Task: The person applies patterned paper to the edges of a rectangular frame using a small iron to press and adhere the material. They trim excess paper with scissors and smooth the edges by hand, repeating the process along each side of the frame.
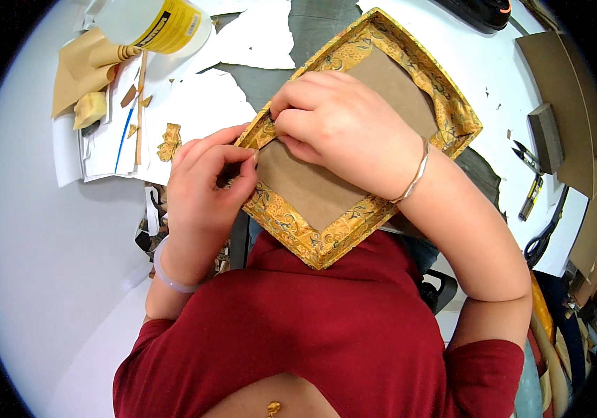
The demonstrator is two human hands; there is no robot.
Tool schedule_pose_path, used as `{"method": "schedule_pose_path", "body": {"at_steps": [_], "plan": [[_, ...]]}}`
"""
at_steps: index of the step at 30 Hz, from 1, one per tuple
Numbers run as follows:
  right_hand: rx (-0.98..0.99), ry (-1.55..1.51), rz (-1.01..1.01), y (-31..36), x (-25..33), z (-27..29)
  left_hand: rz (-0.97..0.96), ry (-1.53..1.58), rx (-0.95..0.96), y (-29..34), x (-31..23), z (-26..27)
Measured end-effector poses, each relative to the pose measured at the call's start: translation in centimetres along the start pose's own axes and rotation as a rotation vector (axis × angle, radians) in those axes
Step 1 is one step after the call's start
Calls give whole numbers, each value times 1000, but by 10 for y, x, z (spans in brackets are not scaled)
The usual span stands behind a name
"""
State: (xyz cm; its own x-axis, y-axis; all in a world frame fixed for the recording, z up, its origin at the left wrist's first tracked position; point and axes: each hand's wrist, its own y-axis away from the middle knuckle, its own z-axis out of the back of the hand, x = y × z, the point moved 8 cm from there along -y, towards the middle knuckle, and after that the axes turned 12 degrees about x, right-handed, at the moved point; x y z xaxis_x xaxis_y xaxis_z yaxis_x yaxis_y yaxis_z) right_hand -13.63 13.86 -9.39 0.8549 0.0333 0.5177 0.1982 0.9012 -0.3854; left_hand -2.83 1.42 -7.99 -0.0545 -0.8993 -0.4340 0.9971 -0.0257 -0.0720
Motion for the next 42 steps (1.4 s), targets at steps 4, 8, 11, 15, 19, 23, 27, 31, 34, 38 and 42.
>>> {"method": "schedule_pose_path", "body": {"at_steps": [4, 8, 11, 15, 19, 23, 27, 31, 34, 38, 42], "plan": [[13, 25, 13, 0, 1, 0, -44, -80, 23, 0, -4, 0], [8, 10, -6, 3, -3, 2, -95, -115, 82, 0, -12, 2], [39, 82, -31, 3, 0, 1, 54, 125, 75, 8, 6, -4], [31, 256, -25, -1, 10, -1, 56, 286, -38, 10, 17, -9], [20, 331, -115, 2, 1, 6, 3, 326, -105, 9, 19, -10], [-48, 346, -134, 6, 1, 15, -24, 271, -85, 10, 19, -11], [-82, 386, -190, 11, -6, 22, 15, 381, -81, 10, 22, -14], [-108, 401, -220, 13, -7, 25, 119, 542, -52, 11, 27, -17], [-98, 353, -136, 10, -3, 19, 111, 569, -50, 12, 30, -18], [-13, 303, -70, 2, 11, 3, 128, 600, -30, 12, 34, -20], [32, 210, -17, -7, 27, -16, 267, 679, 98, 16, 45, -18]]}}
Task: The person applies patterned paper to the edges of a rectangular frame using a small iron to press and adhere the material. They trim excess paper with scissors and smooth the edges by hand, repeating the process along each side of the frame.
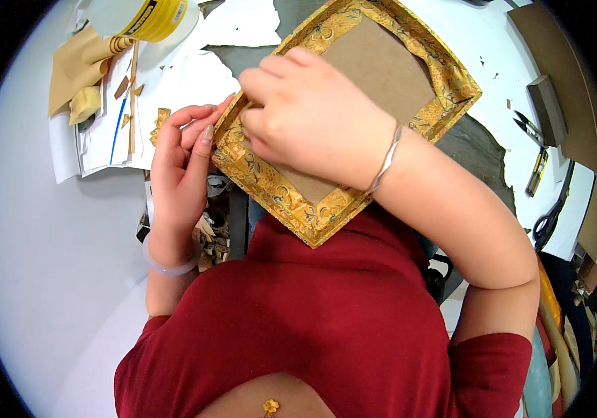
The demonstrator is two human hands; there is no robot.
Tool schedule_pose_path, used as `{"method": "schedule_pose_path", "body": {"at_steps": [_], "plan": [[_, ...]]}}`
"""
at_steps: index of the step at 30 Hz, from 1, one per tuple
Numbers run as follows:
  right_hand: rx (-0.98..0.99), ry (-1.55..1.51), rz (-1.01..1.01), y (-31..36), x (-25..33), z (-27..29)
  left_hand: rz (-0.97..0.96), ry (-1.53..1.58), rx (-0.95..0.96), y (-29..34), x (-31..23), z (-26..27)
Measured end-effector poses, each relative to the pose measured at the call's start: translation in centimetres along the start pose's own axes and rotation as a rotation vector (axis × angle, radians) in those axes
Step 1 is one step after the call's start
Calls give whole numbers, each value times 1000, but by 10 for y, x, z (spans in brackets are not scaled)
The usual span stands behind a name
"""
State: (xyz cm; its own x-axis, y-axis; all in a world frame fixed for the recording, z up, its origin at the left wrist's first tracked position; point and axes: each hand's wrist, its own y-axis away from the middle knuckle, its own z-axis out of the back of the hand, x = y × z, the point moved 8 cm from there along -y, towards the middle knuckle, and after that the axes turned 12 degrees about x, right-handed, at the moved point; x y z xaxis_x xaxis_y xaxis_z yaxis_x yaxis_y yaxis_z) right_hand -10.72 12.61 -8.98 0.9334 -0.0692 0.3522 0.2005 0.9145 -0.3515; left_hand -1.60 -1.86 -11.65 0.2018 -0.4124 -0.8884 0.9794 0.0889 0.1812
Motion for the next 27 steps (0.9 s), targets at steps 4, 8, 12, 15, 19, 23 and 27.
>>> {"method": "schedule_pose_path", "body": {"at_steps": [4, 8, 12, 15, 19, 23, 27], "plan": [[83, -8, 10, -5, 13, -13, -17, 238, 80, 1, 0, 0], [108, -99, 32, -6, 19, -17, -25, 173, 128, 0, 4, 2], [158, -127, 34, -8, 22, -19, -6, 141, 178, -2, 0, 2], [178, -135, 47, -5, 22, -22, -48, 220, 168, -4, 1, 0], [198, -107, 49, -2, 23, -23, -36, 221, 169, -3, 4, 0], [173, -125, 38, 0, 22, -20, -40, 212, 140, -1, 4, 1], [141, -75, 17, 1, 16, -19, -80, 160, 140, -1, 3, -1]]}}
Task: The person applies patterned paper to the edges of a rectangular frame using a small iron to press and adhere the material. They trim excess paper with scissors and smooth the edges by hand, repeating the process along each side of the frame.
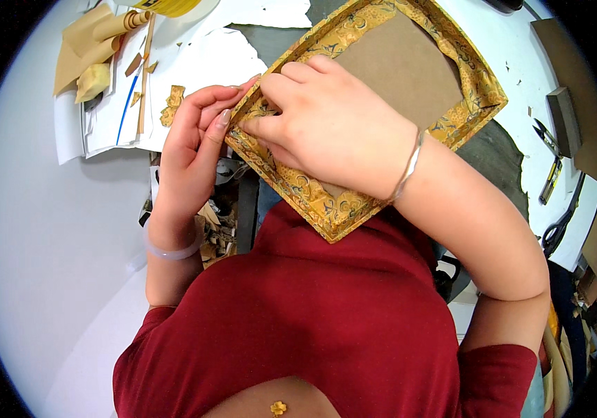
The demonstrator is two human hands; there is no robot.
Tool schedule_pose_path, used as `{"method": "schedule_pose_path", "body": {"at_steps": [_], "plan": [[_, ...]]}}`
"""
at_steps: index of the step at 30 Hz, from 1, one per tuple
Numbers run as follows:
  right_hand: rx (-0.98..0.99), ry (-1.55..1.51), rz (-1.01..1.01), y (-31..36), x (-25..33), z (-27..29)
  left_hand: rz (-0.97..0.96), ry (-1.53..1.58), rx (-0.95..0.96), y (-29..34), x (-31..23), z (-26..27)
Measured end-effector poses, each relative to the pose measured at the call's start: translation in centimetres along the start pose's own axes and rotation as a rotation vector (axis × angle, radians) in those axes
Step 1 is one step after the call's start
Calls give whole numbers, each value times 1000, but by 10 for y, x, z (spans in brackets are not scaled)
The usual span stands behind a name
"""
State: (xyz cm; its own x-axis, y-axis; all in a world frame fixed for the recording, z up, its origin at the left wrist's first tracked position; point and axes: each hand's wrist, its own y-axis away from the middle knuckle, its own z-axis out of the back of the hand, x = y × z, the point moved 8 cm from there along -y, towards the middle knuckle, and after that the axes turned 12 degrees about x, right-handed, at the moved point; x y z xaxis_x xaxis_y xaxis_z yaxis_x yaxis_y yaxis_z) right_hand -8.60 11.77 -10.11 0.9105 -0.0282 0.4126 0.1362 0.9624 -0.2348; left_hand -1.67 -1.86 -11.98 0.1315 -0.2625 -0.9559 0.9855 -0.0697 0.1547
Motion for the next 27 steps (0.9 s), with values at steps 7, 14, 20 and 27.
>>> {"method": "schedule_pose_path", "body": {"at_steps": [7, 14, 20, 27], "plan": [[188, -102, -30, 6, 2, -4, -56, -46, -53, 1, -5, -4], [61, 78, -146, 9, -8, 4, -23, -159, -50, 1, -10, -6], [41, -133, -218, 40, -17, 48, -4, -385, -82, -1, -23, -10], [-504, 376, -891, 142, -84, 114, -300, -1092, 58, -50, -82, -48]]}}
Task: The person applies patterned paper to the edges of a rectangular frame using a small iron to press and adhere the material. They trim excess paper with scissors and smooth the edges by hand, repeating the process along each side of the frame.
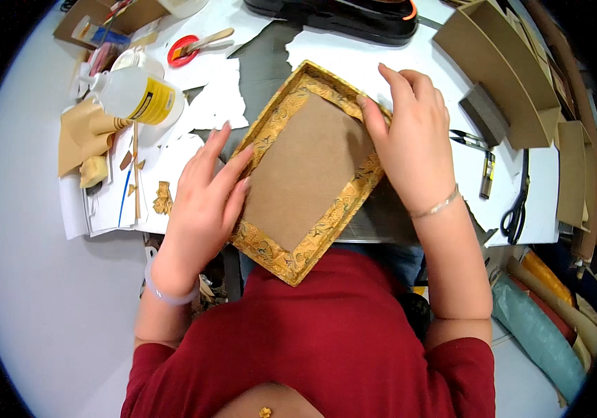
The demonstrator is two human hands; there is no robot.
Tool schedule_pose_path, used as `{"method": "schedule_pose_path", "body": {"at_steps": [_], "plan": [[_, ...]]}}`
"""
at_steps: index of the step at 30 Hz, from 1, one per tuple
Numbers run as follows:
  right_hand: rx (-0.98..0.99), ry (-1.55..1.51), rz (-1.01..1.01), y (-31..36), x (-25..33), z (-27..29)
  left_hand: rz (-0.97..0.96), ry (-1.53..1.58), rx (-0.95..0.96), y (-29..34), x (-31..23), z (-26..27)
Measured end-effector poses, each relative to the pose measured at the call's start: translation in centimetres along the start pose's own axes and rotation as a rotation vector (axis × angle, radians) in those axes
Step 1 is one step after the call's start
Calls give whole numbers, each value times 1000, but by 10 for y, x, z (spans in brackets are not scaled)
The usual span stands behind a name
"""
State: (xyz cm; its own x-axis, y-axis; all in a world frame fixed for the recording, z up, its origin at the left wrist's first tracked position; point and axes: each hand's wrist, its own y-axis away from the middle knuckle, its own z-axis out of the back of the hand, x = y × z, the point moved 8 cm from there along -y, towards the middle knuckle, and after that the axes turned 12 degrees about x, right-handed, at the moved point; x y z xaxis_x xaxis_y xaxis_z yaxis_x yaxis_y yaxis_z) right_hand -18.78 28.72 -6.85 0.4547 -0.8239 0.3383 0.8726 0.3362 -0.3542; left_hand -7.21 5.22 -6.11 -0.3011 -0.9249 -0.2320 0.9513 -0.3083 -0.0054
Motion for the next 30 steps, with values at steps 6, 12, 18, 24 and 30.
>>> {"method": "schedule_pose_path", "body": {"at_steps": [6, 12, 18, 24, 30], "plan": [[273, -191, -56, -5, -30, -41, -134, -47, 1, -83, 4, -15], [325, -61, 43, -19, -17, -34, -74, 45, 91, -105, 10, -13], [305, -48, 300, -68, 7, -27, 121, 78, 57, -82, 4, 11], [414, -12, 488, -75, 31, -59, 317, -125, 68, -48, 2, -23], [446, -43, 451, -71, 33, -79, 400, -247, 112, -47, 7, -41]]}}
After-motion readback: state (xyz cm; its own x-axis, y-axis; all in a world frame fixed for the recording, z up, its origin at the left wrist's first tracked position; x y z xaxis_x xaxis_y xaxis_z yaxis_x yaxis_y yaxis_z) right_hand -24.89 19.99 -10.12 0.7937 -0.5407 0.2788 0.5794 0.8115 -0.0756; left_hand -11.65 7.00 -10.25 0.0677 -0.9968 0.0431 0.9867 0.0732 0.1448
